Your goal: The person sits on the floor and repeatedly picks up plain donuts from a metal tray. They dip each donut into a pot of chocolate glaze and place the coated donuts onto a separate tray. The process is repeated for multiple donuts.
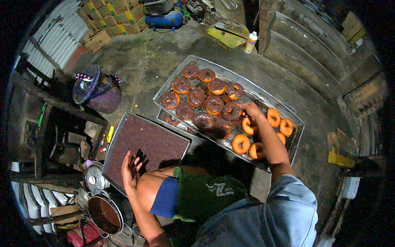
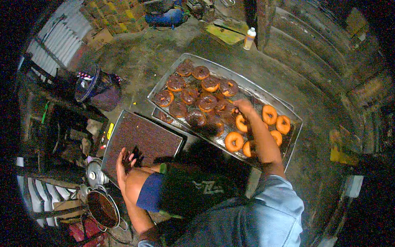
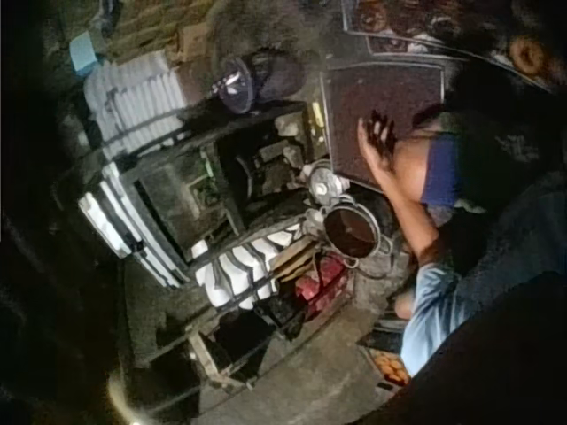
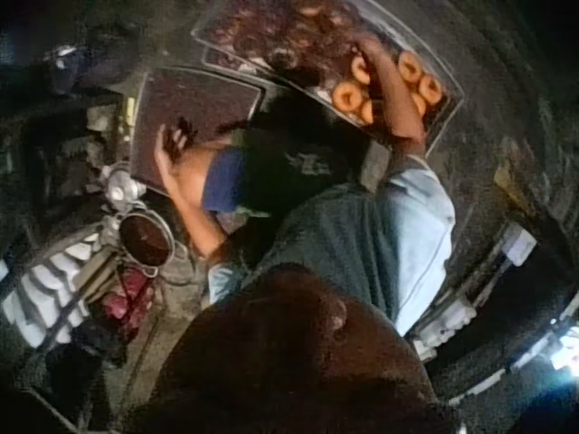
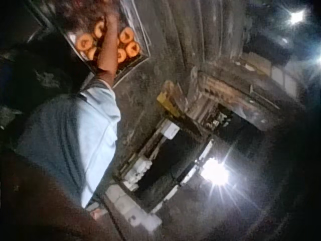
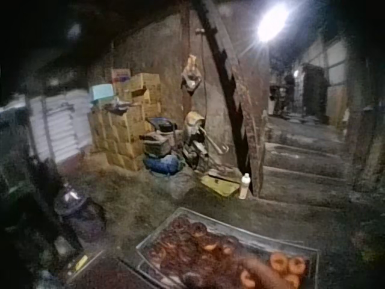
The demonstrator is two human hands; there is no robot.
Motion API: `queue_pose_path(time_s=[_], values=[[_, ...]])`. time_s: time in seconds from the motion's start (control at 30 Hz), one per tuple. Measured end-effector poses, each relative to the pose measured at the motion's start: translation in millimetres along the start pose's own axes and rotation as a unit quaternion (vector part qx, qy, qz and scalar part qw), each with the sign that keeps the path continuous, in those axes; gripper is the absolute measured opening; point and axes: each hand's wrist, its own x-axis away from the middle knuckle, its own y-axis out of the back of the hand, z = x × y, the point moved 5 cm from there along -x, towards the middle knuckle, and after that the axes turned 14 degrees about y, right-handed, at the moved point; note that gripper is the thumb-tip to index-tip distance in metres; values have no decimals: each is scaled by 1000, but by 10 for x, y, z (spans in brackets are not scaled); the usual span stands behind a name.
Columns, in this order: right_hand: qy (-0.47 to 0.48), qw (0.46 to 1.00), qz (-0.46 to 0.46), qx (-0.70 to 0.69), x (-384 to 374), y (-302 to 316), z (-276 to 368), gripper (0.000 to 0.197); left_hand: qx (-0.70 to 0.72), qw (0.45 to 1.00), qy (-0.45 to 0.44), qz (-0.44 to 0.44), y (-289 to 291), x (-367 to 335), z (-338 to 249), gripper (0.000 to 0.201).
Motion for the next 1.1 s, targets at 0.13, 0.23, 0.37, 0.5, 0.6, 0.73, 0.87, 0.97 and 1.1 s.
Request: queue_pose_path(time_s=[0.13,0.23,0.37,0.5,0.6,0.73,0.87,0.97,1.1], values=[[160,746,-27,646,278,33,264,28,44,996,-15,-81,289,302,69,55],[30,809,94,580,615,221,202,36,67,994,-12,-90,514,511,142,54],[-33,947,106,301,920,175,261,36,108,984,-36,-140,741,654,163,52],[8,879,270,394,1335,-450,232,46,102,984,-73,-127,813,724,102,52],[85,886,167,424,1457,-594,598,43,120,982,-74,-127,850,842,51,48],[140,961,236,30,1238,-1402,1422,34,103,978,-122,-137,626,845,-38,45],[67,869,448,-199,1288,-3725,1906,35,259,946,-51,188,-52,495,8,77],[261,828,496,-13,1479,-5052,2294,34,407,863,-140,264,85,545,-78,72],[573,703,410,98,2208,-5745,2862,44,446,750,-317,371,691,1173,-321,57]])
